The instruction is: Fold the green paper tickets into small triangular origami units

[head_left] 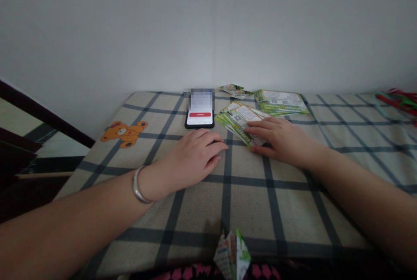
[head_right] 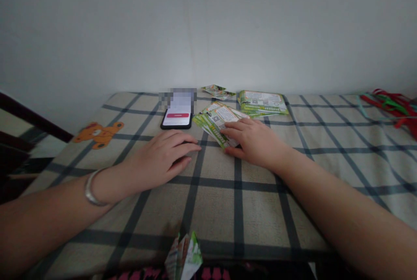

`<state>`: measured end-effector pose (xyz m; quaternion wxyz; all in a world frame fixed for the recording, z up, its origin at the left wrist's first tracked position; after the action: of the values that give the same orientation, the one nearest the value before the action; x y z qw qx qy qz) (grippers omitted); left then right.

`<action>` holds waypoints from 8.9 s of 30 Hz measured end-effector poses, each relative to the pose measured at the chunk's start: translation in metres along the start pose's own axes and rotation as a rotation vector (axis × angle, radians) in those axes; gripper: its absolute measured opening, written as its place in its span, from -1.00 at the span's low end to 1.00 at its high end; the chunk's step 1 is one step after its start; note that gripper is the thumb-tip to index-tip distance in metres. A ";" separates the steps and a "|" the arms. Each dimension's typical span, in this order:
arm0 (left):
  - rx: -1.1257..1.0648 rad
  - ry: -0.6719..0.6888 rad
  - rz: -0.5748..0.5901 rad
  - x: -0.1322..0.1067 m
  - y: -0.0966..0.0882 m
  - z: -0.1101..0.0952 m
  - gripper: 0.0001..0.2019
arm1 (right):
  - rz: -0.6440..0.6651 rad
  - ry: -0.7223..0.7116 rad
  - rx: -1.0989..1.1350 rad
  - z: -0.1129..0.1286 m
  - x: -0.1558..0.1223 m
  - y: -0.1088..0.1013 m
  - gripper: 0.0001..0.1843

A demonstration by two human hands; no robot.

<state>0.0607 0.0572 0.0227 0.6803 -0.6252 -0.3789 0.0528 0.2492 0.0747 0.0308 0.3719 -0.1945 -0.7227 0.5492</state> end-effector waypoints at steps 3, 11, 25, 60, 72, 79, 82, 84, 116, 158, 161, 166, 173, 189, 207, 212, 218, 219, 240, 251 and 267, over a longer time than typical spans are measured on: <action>0.005 -0.003 0.002 -0.001 0.001 0.000 -0.74 | -0.011 0.006 0.020 -0.004 -0.004 0.004 -0.27; -0.004 0.002 -0.011 -0.003 0.000 -0.001 -0.74 | -0.014 0.044 0.109 -0.015 -0.001 0.014 -0.33; 0.015 0.012 -0.012 -0.001 0.003 -0.004 -0.73 | -0.140 0.198 0.067 -0.015 0.004 0.007 -0.63; 0.030 0.114 -0.034 0.008 0.005 -0.018 -0.84 | 0.056 0.031 0.595 0.039 0.010 -0.002 -0.68; -0.099 0.097 -0.080 0.005 0.000 -0.006 -0.85 | 0.097 -0.113 0.517 0.026 0.001 -0.013 -0.83; -0.100 0.035 -0.078 0.002 -0.001 -0.004 -0.81 | 0.106 -0.119 0.502 0.032 0.000 -0.016 -0.89; -0.059 -0.003 -0.072 0.000 0.001 0.001 -0.77 | 0.098 -0.151 0.539 0.041 -0.001 -0.018 -0.90; -0.009 -0.026 -0.056 -0.001 0.003 0.004 -0.71 | 0.101 -0.157 0.581 0.046 -0.001 -0.018 -0.91; -0.070 -0.376 -0.081 -0.008 0.013 0.029 -0.64 | 0.043 0.116 0.505 0.043 0.004 0.008 -0.80; -0.144 -0.227 -0.124 0.000 0.005 0.015 -0.73 | -0.314 0.116 0.425 0.034 0.013 0.004 -0.90; -0.153 -0.230 -0.148 -0.001 0.004 0.017 -0.76 | -0.319 0.139 0.436 0.034 0.013 0.003 -0.91; -0.247 -0.299 -0.151 -0.001 0.003 0.020 -0.75 | -0.321 0.282 0.427 0.028 0.009 0.006 -0.81; -0.370 -0.374 -0.138 -0.003 0.003 0.023 -0.68 | -0.338 0.346 0.449 0.018 0.004 0.008 -0.64; -0.397 -0.467 -0.128 -0.005 0.002 0.029 -0.84 | -0.265 0.472 0.610 0.009 0.000 0.016 -0.79; -0.556 -0.499 -0.171 -0.010 0.015 0.041 -0.79 | -0.324 0.515 0.594 0.006 -0.003 0.012 -0.86; -0.592 -0.489 -0.212 -0.009 0.015 0.044 -0.81 | -0.322 0.508 0.629 0.006 -0.004 0.012 -0.83; -0.591 -0.507 -0.213 -0.009 0.014 0.044 -0.83 | -0.277 0.468 0.589 0.010 -0.003 0.010 -0.71; -0.588 -0.506 -0.213 -0.009 0.014 0.044 -0.83 | -0.276 0.466 0.577 0.010 -0.003 0.010 -0.71; -0.620 -0.525 -0.224 -0.008 0.011 0.044 -0.88 | -0.309 0.584 0.715 0.002 -0.005 0.017 -0.85; -0.517 -0.475 -0.223 -0.009 0.011 0.044 -0.85 | -0.316 0.629 0.782 0.004 -0.006 0.018 -0.85; -0.437 -0.477 -0.223 -0.008 0.007 0.044 -0.87 | -0.285 0.612 0.736 0.005 -0.004 0.019 -0.89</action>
<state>0.0325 0.0897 0.0097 0.4242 -0.6808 -0.5958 0.0405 0.2460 0.0744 0.0112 0.6822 -0.1019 -0.3582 0.6292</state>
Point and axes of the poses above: each hand's wrist, its own x-axis towards the middle knuckle, its own y-axis out of the palm, z = x × y, the point moved 6 cm from there along x, towards the middle knuckle, and after that the axes turned 10 degrees about -z, right-handed, at the moved point
